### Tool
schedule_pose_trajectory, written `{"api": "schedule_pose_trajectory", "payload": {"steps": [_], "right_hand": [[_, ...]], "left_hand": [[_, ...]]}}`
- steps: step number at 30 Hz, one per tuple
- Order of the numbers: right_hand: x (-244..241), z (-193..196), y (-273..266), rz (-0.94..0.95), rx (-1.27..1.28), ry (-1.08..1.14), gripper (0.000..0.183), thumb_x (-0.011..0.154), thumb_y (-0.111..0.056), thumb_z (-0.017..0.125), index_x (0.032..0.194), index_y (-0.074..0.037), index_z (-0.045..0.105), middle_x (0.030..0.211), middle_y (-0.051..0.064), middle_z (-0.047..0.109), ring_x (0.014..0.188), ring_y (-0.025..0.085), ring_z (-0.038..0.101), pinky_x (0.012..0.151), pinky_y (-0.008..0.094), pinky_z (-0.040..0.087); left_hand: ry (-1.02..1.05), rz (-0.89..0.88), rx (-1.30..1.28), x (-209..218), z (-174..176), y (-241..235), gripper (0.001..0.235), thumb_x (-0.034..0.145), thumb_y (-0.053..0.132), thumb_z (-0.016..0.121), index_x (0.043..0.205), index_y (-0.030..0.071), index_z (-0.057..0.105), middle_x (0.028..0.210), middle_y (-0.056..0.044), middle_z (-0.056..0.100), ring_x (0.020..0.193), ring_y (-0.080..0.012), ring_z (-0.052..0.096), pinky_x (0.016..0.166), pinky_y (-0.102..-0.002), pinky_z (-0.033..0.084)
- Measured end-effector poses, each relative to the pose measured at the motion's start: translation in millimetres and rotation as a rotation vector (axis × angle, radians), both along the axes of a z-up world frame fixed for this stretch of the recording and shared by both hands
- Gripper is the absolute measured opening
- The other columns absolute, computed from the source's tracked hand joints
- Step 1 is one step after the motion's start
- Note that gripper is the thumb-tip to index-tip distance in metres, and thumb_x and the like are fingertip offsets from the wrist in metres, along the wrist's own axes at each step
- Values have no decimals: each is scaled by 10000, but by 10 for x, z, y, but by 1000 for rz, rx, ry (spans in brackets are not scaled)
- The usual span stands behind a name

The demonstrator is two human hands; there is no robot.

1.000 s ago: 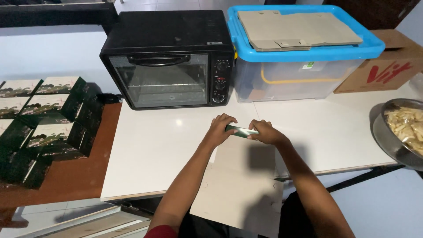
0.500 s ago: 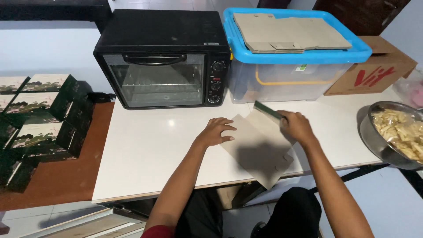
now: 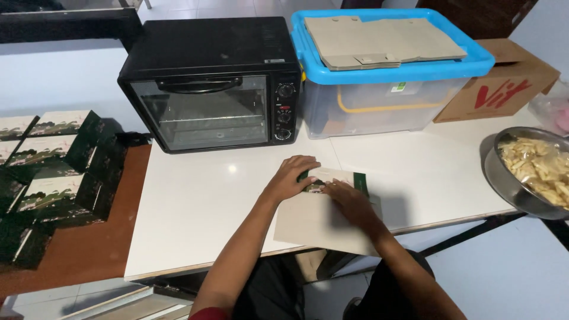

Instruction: Assembling a small cardboard box from a flat template by folding and tucking flaps.

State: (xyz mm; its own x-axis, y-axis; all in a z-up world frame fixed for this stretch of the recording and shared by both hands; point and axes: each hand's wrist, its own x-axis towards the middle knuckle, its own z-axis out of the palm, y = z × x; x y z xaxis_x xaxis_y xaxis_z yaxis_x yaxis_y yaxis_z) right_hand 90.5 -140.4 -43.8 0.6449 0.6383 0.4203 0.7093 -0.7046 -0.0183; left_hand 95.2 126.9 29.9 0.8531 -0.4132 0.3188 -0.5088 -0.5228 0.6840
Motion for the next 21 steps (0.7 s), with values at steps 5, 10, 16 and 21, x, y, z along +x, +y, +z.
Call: {"api": "schedule_pose_trajectory", "payload": {"steps": [5, 10, 16, 21], "right_hand": [[7, 95, 123, 146, 223, 479, 503, 1031, -444, 523, 1447, -171, 591, 1532, 181, 529, 1440, 464, 412, 1228, 635, 242], [322, -472, 118, -192, -3, 33, 597, 1071, -531, 429, 1602, -262, 395, 1617, 140, 412, 1483, 350, 396, 1164, 657, 316], [349, -316, 480, -319, -17, 54, 706, 1057, -576, 439, 1601, -132, 364, 1612, 223, 376, 1496, 372, 361, 1176, 672, 253], [230, -220, 293, -236, -33, 146, 755, 1027, -611, 491, 1636, -205, 305, 1670, 83, 348, 1521, 276, 350, 1209, 658, 235]], "left_hand": [[83, -59, 467, 74, -213, -164, 555, 1113, 489, 328, 1605, 238, 382, 1687, -80, 331, 1585, -280, 224, 1297, -569, 54], [87, -20, 622, 67, -238, -232, 585, 1117, 516, 185, 1634, 269, 304, 1717, -11, 256, 1602, -216, 157, 1296, -566, -11], [108, 52, 606, 98, -238, -223, 529, 1126, 453, 191, 1627, 330, 307, 1708, 13, 274, 1596, -213, 180, 1291, -581, 14], [108, 144, 595, 65, -170, -83, 508, 1117, 502, 223, 1589, 392, 377, 1692, 16, 311, 1588, -246, 206, 1274, -625, 43]]}}
